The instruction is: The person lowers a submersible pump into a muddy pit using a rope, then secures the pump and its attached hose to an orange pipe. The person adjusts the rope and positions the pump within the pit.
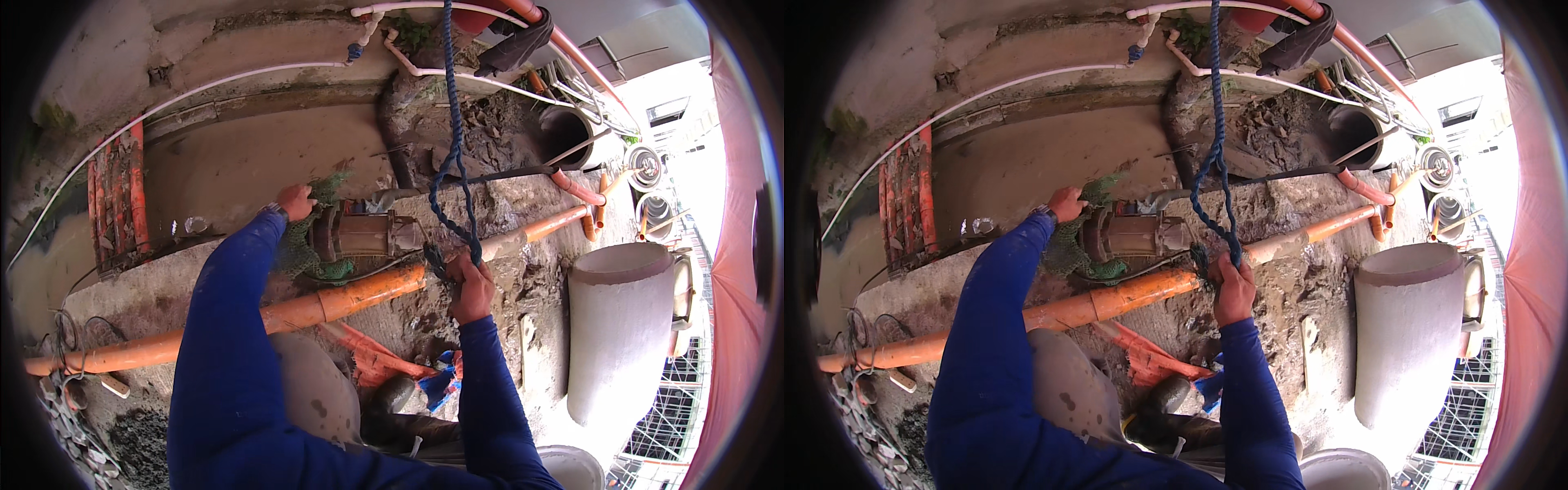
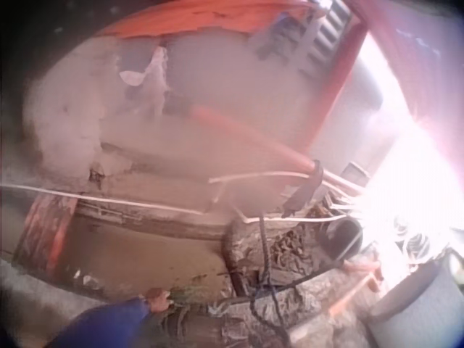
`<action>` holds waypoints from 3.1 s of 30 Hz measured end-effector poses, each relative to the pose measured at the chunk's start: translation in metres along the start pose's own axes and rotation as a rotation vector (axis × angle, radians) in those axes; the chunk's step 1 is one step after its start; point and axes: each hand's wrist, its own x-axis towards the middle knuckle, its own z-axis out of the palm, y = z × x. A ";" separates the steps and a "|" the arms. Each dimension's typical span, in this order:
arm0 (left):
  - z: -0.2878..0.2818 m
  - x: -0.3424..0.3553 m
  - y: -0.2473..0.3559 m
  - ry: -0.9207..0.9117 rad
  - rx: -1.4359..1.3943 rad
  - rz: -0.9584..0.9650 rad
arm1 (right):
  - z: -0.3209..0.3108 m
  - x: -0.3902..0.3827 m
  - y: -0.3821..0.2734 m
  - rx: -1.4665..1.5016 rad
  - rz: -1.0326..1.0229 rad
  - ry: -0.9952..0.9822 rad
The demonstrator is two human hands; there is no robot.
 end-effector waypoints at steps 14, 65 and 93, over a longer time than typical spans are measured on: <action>-0.004 -0.150 -0.029 0.159 -0.067 0.089 | 0.104 -0.155 -0.130 -0.730 -0.303 -1.147; -0.155 -0.334 0.133 0.040 -0.956 -0.084 | 0.065 0.129 0.162 -1.460 -0.283 -0.572; -0.200 -0.429 0.082 0.108 -1.018 -0.565 | 0.094 0.004 0.036 -1.463 -0.388 -0.969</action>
